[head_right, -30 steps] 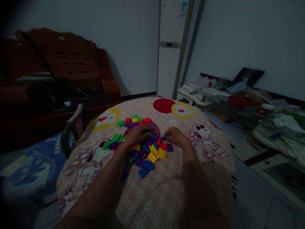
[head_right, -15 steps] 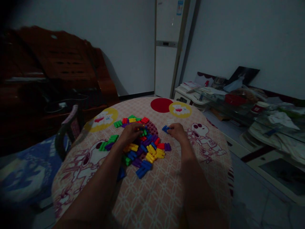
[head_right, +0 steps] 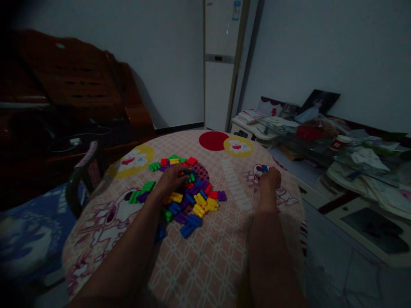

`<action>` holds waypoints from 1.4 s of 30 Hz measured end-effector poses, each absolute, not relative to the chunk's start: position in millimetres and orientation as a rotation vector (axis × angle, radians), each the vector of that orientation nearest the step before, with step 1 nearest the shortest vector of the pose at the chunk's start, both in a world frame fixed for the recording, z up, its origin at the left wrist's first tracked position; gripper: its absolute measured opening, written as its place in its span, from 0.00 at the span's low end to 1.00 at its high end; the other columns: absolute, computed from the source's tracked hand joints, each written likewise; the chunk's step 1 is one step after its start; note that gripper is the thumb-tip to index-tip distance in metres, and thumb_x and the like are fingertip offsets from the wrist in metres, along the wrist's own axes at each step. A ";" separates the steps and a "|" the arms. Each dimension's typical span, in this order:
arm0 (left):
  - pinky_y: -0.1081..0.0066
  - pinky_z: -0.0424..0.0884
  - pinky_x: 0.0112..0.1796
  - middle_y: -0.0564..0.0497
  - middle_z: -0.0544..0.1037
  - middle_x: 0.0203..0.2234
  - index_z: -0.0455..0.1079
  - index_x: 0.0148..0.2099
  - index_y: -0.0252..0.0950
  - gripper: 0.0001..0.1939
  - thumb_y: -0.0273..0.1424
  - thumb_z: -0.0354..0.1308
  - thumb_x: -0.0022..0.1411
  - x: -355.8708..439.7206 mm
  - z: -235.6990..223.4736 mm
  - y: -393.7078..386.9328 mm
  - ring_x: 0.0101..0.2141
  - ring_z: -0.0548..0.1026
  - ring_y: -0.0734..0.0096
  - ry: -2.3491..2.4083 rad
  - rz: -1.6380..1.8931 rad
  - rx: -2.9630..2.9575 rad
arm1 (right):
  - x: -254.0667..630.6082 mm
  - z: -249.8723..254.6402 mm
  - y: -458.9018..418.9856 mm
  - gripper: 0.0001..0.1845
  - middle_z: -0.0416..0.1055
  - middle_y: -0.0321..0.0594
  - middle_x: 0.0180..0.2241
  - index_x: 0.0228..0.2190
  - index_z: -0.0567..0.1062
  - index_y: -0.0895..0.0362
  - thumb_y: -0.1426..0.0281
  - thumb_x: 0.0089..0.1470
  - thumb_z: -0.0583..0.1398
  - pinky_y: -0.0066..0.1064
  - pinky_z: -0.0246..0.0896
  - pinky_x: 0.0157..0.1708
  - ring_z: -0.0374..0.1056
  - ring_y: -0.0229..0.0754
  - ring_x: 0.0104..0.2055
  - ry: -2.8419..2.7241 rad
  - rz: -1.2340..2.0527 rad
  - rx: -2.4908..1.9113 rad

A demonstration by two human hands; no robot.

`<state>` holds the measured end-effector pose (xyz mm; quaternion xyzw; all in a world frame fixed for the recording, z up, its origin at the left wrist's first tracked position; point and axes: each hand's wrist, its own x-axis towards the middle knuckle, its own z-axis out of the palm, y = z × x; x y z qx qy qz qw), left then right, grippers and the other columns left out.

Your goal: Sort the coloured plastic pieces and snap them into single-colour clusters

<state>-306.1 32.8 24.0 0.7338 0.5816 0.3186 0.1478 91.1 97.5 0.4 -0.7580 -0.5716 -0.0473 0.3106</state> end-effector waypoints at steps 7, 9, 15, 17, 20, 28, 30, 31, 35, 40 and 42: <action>0.60 0.72 0.54 0.46 0.82 0.46 0.80 0.48 0.38 0.19 0.23 0.59 0.55 -312.7 21.1 35.2 0.48 0.78 0.58 1.700 0.959 2.088 | 32.9 36.3 98.3 0.21 0.77 0.57 0.42 0.47 0.78 0.65 0.72 0.52 0.58 0.44 0.64 0.50 0.72 0.54 0.46 -1.482 -0.031 -1.796; 0.63 0.73 0.51 0.47 0.82 0.45 0.80 0.47 0.37 0.18 0.22 0.58 0.55 -315.7 20.9 35.6 0.45 0.79 0.60 1.745 0.957 2.065 | -0.5 39.9 95.0 0.15 0.79 0.48 0.38 0.41 0.81 0.59 0.70 0.53 0.59 0.38 0.66 0.46 0.73 0.49 0.41 -1.713 0.189 -1.616; 0.66 0.74 0.46 0.47 0.84 0.41 0.80 0.46 0.35 0.17 0.23 0.57 0.56 -329.0 19.2 35.6 0.41 0.80 0.62 1.873 0.920 1.978 | -95.2 16.0 68.7 0.13 0.79 0.45 0.41 0.38 0.81 0.57 0.69 0.61 0.56 0.31 0.63 0.48 0.72 0.43 0.44 -2.368 0.388 -1.203; 0.66 0.74 0.47 0.46 0.84 0.41 0.80 0.46 0.35 0.17 0.22 0.58 0.55 -331.6 19.0 35.1 0.42 0.80 0.61 1.906 0.930 1.960 | -108.6 6.4 61.1 0.12 0.77 0.48 0.43 0.38 0.80 0.58 0.68 0.61 0.57 0.34 0.62 0.50 0.71 0.44 0.46 -2.487 0.375 -1.174; 0.65 0.74 0.46 0.46 0.84 0.41 0.80 0.46 0.35 0.15 0.25 0.58 0.57 -328.8 20.3 33.9 0.42 0.80 0.60 1.904 0.930 1.986 | -114.1 -2.2 56.7 0.07 0.76 0.47 0.45 0.37 0.79 0.57 0.71 0.57 0.61 0.36 0.61 0.52 0.69 0.45 0.48 -2.494 0.447 -1.078; 0.63 0.72 0.51 0.43 0.81 0.47 0.78 0.52 0.35 0.17 0.27 0.60 0.60 -310.5 19.1 33.2 0.47 0.78 0.58 1.751 0.924 2.165 | -104.5 5.3 64.7 0.10 0.76 0.33 0.28 0.29 0.77 0.56 0.69 0.40 0.69 0.31 0.68 0.36 0.72 0.39 0.32 -1.934 1.131 -1.043; 0.63 0.72 0.51 0.43 0.81 0.47 0.78 0.52 0.35 0.17 0.26 0.59 0.60 -310.4 18.3 33.9 0.47 0.78 0.59 1.762 0.908 2.156 | -96.4 11.6 66.4 0.13 0.77 0.35 0.27 0.29 0.77 0.57 0.66 0.39 0.69 0.30 0.69 0.32 0.73 0.39 0.30 -1.675 1.328 -1.030; 0.63 0.72 0.51 0.43 0.81 0.46 0.78 0.52 0.35 0.17 0.26 0.59 0.61 -310.7 18.1 34.3 0.47 0.78 0.59 1.773 0.898 2.150 | -91.1 15.0 67.0 0.14 0.78 0.36 0.27 0.31 0.77 0.57 0.65 0.39 0.69 0.30 0.70 0.30 0.73 0.39 0.28 -1.563 1.400 -1.026; 0.62 0.73 0.48 0.42 0.82 0.45 0.78 0.51 0.34 0.16 0.28 0.58 0.62 -311.9 17.2 35.7 0.43 0.78 0.59 1.797 0.883 2.122 | -66.4 27.0 70.0 0.18 0.79 0.39 0.27 0.37 0.78 0.57 0.66 0.40 0.68 0.26 0.67 0.21 0.71 0.37 0.22 -1.317 1.481 -1.051; 0.63 0.72 0.47 0.44 0.82 0.44 0.79 0.51 0.35 0.16 0.29 0.58 0.62 -313.1 13.9 37.0 0.44 0.78 0.59 1.749 0.914 2.141 | -37.3 35.3 78.5 0.15 0.79 0.38 0.26 0.36 0.78 0.58 0.74 0.40 0.66 0.25 0.71 0.22 0.73 0.37 0.24 -1.129 1.355 -1.108; 0.63 0.72 0.48 0.44 0.82 0.44 0.79 0.51 0.35 0.16 0.30 0.58 0.62 -314.0 12.4 38.1 0.43 0.78 0.59 1.752 0.920 2.150 | -24.5 37.4 82.9 0.17 0.79 0.37 0.27 0.38 0.78 0.58 0.77 0.41 0.64 0.26 0.72 0.23 0.73 0.37 0.25 -1.062 1.265 -1.140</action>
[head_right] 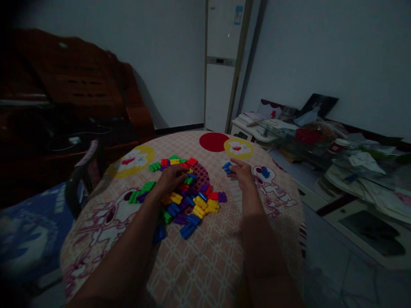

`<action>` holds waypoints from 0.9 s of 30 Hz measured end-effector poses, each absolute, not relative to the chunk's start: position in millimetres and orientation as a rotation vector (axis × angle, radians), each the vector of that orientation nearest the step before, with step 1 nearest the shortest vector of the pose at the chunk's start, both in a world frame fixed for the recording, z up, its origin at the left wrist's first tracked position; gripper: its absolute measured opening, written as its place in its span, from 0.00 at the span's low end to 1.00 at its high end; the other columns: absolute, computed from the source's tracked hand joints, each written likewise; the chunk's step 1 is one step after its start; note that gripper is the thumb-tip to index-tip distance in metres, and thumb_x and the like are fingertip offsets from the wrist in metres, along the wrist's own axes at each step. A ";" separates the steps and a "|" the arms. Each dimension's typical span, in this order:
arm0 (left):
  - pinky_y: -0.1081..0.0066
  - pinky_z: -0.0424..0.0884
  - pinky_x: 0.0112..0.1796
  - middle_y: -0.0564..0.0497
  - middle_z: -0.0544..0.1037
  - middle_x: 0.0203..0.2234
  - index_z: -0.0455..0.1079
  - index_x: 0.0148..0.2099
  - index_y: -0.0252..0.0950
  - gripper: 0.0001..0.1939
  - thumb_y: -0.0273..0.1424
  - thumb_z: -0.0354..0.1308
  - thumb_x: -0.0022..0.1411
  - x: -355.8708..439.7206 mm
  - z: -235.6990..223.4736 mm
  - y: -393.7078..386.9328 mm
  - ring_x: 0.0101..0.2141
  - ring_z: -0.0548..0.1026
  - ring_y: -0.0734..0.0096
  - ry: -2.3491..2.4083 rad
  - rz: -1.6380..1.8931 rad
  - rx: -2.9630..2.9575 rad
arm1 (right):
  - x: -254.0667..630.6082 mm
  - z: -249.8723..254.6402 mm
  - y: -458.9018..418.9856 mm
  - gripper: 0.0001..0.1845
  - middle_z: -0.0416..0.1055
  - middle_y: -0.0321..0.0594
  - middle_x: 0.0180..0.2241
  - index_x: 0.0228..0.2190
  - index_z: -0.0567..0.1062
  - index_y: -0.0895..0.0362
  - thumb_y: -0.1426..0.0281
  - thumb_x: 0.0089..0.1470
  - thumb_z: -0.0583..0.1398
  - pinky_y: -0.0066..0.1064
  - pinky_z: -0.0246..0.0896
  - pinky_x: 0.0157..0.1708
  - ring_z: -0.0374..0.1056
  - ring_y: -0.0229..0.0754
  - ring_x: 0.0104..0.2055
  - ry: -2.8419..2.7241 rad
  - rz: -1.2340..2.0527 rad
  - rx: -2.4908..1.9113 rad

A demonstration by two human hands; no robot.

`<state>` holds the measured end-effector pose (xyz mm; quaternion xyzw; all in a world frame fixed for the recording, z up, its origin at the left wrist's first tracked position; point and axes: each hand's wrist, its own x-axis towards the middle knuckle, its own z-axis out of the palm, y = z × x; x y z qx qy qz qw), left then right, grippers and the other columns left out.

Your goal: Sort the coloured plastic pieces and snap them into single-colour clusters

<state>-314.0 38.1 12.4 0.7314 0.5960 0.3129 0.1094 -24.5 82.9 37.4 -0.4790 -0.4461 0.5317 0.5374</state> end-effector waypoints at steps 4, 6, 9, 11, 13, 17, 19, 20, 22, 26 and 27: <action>0.62 0.72 0.49 0.43 0.82 0.45 0.79 0.50 0.35 0.16 0.31 0.59 0.62 -315.8 11.2 40.3 0.43 0.79 0.59 1.761 0.916 2.143 | 6.3 39.4 91.0 0.13 0.77 0.36 0.23 0.34 0.78 0.59 0.78 0.42 0.62 0.25 0.70 0.20 0.72 0.37 0.21 -0.918 1.057 -1.256; 0.61 0.72 0.49 0.42 0.82 0.46 0.79 0.50 0.35 0.16 0.32 0.58 0.62 -316.2 11.6 40.6 0.44 0.79 0.58 1.762 0.911 2.136 | 22.8 39.0 94.1 0.10 0.75 0.35 0.20 0.30 0.77 0.59 0.78 0.40 0.63 0.24 0.68 0.17 0.71 0.37 0.19 -0.859 0.942 -1.313; 0.61 0.72 0.50 0.43 0.82 0.46 0.79 0.50 0.35 0.16 0.33 0.58 0.62 -316.1 12.4 40.3 0.44 0.79 0.58 1.766 0.899 2.136 | 43.0 34.8 98.3 0.08 0.72 0.32 0.17 0.25 0.76 0.58 0.78 0.36 0.64 0.23 0.66 0.15 0.69 0.36 0.18 -0.822 0.764 -1.380; 0.61 0.72 0.50 0.43 0.82 0.46 0.79 0.50 0.36 0.16 0.33 0.58 0.62 -316.0 12.9 40.1 0.44 0.78 0.58 1.766 0.897 2.144 | 50.5 29.0 101.5 0.06 0.70 0.31 0.15 0.21 0.75 0.58 0.77 0.34 0.65 0.22 0.62 0.13 0.66 0.35 0.16 -0.843 0.662 -1.453; 0.61 0.73 0.49 0.43 0.82 0.46 0.79 0.49 0.36 0.16 0.33 0.57 0.61 -316.3 13.0 40.2 0.43 0.78 0.58 1.759 0.897 2.157 | 52.5 20.9 105.1 0.06 0.69 0.31 0.14 0.19 0.74 0.58 0.76 0.33 0.66 0.23 0.60 0.13 0.65 0.35 0.15 -0.910 0.582 -1.520; 0.62 0.73 0.48 0.44 0.82 0.45 0.79 0.49 0.36 0.16 0.34 0.57 0.61 -317.3 12.3 40.7 0.42 0.78 0.59 1.749 0.907 2.170 | 47.0 4.7 110.8 0.12 0.74 0.34 0.19 0.28 0.78 0.58 0.75 0.34 0.63 0.27 0.67 0.22 0.71 0.39 0.22 -1.129 0.454 -1.495; 0.62 0.73 0.48 0.43 0.82 0.44 0.79 0.49 0.35 0.17 0.34 0.57 0.61 -317.4 11.8 40.7 0.42 0.78 0.60 1.748 0.910 2.164 | 43.9 0.4 111.3 0.15 0.76 0.37 0.22 0.32 0.79 0.57 0.75 0.37 0.61 0.32 0.71 0.29 0.73 0.42 0.27 -1.229 0.406 -1.458; 0.62 0.73 0.48 0.43 0.82 0.44 0.79 0.49 0.35 0.17 0.34 0.57 0.61 -317.4 11.7 40.6 0.42 0.78 0.60 1.749 0.913 2.160 | 42.9 -0.3 110.9 0.15 0.77 0.38 0.24 0.32 0.80 0.57 0.75 0.38 0.60 0.34 0.72 0.32 0.74 0.43 0.29 -1.279 0.387 -1.461; 0.63 0.73 0.48 0.44 0.82 0.44 0.79 0.48 0.36 0.16 0.34 0.57 0.61 -317.1 11.9 40.3 0.42 0.78 0.60 1.752 0.923 2.155 | 42.5 1.6 109.1 0.12 0.78 0.40 0.26 0.29 0.79 0.56 0.76 0.39 0.59 0.38 0.73 0.38 0.76 0.45 0.34 -1.380 0.333 -1.529; 0.63 0.73 0.46 0.44 0.82 0.43 0.80 0.48 0.36 0.17 0.33 0.57 0.60 -316.8 13.7 39.8 0.41 0.78 0.60 1.745 0.910 2.164 | 46.3 13.5 103.4 0.07 0.79 0.43 0.29 0.23 0.77 0.55 0.78 0.39 0.62 0.37 0.69 0.41 0.76 0.48 0.38 -1.557 0.167 -1.848; 0.63 0.73 0.46 0.44 0.82 0.43 0.80 0.48 0.36 0.17 0.33 0.57 0.60 -316.8 14.1 39.9 0.41 0.78 0.60 1.748 0.899 2.167 | 47.7 16.9 101.9 0.05 0.79 0.44 0.29 0.22 0.77 0.55 0.77 0.40 0.63 0.36 0.69 0.40 0.76 0.49 0.38 -1.593 0.136 -1.910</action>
